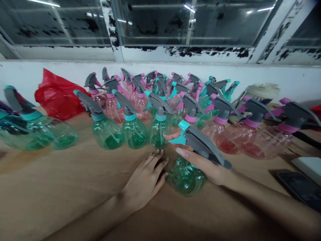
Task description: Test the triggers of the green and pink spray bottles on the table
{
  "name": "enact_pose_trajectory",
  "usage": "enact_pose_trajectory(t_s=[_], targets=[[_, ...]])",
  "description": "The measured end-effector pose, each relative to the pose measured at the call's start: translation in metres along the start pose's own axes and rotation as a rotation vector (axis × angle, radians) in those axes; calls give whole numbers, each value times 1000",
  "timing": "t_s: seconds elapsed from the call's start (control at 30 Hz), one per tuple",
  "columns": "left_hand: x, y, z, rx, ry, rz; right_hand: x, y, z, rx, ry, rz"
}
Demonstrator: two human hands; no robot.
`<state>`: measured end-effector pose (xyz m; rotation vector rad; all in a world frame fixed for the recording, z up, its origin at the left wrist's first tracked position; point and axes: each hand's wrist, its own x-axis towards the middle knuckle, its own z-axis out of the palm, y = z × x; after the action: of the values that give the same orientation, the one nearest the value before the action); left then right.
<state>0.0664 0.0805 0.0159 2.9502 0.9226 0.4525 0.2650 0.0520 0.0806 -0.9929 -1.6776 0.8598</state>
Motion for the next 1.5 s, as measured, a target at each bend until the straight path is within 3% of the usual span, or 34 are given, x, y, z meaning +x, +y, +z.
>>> enact_pose_trajectory(t_s=[0.57,0.9,1.3,1.5], targets=[[-1,1,0,41,-14,-10,0,-4,-4,-40,-93,-7],[-1,1,-1,-4,-21,-7,3,-8,-4,4,-62,-79],[-1,2,-1,30,-52,-13,4,-5,-3,-5,-56,-35],[0,1,-2,21,-49,-15,0,-3,-4,-42,26,-39]])
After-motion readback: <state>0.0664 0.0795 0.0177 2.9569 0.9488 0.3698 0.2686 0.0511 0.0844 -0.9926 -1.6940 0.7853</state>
